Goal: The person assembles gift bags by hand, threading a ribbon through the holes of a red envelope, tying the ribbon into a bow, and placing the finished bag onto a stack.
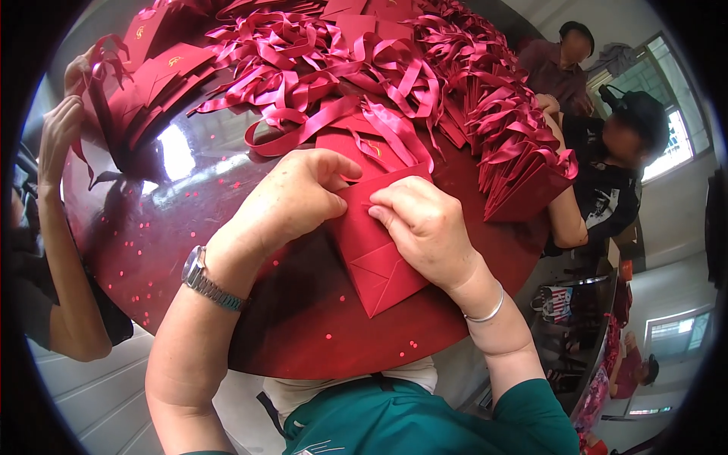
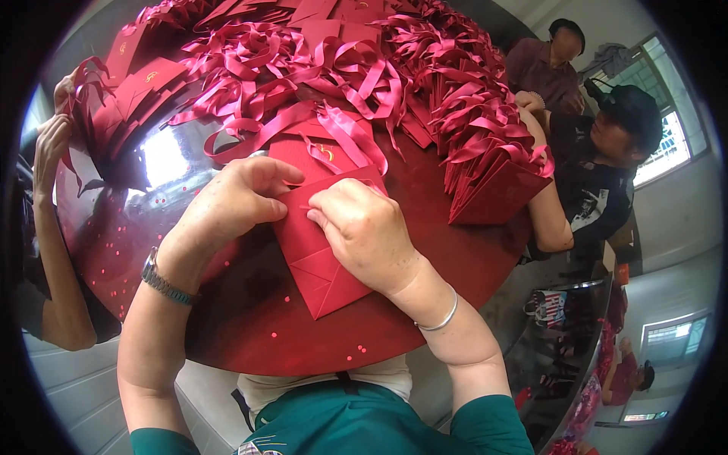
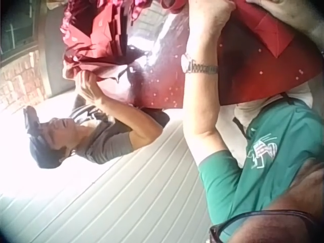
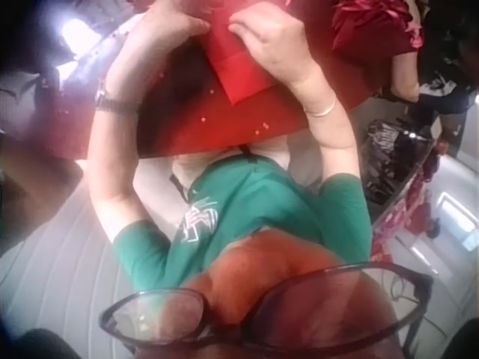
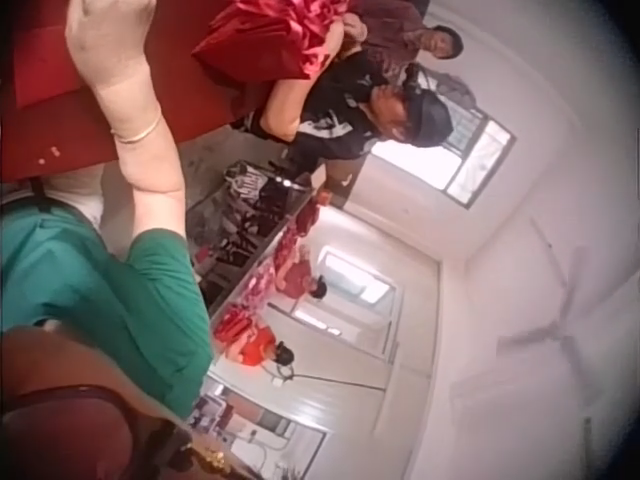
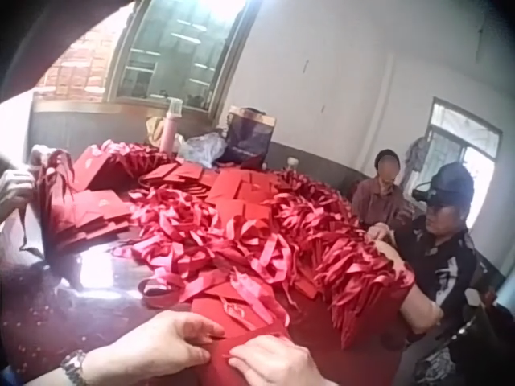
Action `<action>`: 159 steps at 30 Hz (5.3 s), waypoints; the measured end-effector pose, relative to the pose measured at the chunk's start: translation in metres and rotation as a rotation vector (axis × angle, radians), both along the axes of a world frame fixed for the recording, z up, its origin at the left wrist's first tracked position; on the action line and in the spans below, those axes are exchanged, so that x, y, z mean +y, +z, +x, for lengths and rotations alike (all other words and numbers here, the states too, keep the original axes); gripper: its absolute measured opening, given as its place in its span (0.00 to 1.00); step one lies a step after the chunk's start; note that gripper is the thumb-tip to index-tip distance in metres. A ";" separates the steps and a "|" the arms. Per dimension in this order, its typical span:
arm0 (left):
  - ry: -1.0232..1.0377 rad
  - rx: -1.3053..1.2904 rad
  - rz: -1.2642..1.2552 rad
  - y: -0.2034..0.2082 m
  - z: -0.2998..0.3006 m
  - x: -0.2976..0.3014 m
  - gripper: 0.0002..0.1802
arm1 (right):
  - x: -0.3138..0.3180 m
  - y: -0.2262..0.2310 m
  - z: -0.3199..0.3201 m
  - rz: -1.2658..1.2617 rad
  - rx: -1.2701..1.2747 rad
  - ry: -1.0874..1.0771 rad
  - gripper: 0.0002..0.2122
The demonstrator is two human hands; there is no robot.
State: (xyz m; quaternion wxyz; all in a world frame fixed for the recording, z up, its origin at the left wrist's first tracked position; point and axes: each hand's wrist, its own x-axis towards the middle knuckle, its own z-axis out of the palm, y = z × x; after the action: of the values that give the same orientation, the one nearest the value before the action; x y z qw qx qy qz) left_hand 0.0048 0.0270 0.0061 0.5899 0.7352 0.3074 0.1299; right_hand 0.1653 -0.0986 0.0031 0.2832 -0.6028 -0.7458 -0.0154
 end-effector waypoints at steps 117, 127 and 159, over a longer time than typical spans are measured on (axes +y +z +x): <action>-0.185 -0.139 0.264 0.018 -0.019 0.025 0.06 | 0.005 0.038 0.034 -0.492 0.406 0.424 0.04; 0.362 -0.060 0.837 -0.020 -0.017 0.047 0.10 | 0.012 0.026 0.045 -0.482 0.343 0.251 0.06; -0.272 -0.027 0.731 -0.006 0.007 -0.021 0.14 | 0.009 -0.008 0.017 -0.088 -0.202 0.129 0.06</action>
State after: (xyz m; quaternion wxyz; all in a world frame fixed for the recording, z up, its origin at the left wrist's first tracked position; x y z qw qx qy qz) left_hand 0.0116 0.0059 -0.0001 0.3047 0.9292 0.1328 0.1613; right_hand 0.1821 -0.0892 -0.0046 0.1803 -0.5608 -0.8077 -0.0251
